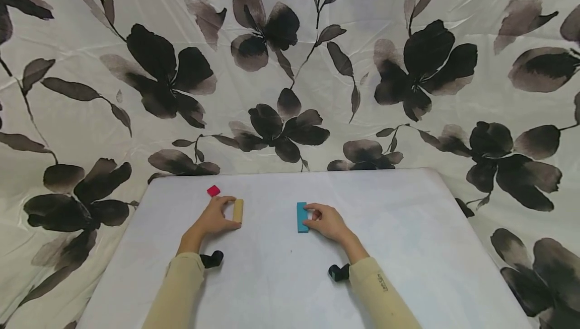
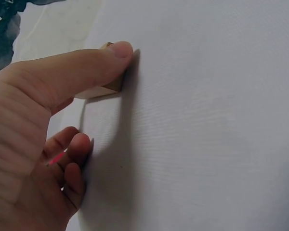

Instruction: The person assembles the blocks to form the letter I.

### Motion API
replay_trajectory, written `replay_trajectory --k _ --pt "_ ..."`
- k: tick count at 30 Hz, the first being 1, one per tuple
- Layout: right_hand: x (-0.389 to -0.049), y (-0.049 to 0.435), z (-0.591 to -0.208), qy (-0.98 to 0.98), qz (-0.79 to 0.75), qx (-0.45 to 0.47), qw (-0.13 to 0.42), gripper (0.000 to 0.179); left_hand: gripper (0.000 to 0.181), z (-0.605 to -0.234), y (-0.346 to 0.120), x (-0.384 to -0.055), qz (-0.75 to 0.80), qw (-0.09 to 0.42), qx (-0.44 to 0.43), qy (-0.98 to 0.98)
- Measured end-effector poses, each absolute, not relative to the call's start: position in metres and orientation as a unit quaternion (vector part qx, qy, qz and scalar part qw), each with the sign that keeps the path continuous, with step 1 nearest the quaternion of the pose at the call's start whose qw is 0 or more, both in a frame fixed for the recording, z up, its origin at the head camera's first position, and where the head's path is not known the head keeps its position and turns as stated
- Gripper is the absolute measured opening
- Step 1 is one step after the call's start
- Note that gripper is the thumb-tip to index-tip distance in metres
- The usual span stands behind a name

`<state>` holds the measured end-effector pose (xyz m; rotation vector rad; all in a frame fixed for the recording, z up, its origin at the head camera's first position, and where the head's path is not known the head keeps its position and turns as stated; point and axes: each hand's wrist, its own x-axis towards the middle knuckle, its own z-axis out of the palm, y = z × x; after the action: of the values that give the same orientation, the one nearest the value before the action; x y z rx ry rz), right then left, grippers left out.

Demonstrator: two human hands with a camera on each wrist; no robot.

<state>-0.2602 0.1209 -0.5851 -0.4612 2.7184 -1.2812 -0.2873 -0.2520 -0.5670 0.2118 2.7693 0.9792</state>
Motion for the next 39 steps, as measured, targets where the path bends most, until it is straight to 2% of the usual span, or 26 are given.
replay_trajectory --k 22,39 --pt "-0.256 0.121 -0.588 0.893 -0.427 -0.133 0.05 0.041 0.084 -0.579 -0.238 -0.268 0.395 0.086 0.095 0.91" --pt "-0.259 0.119 -0.588 0.892 -0.425 -0.148 0.042 0.041 0.082 -0.578 -0.222 -0.242 0.372 0.066 0.113 0.919"
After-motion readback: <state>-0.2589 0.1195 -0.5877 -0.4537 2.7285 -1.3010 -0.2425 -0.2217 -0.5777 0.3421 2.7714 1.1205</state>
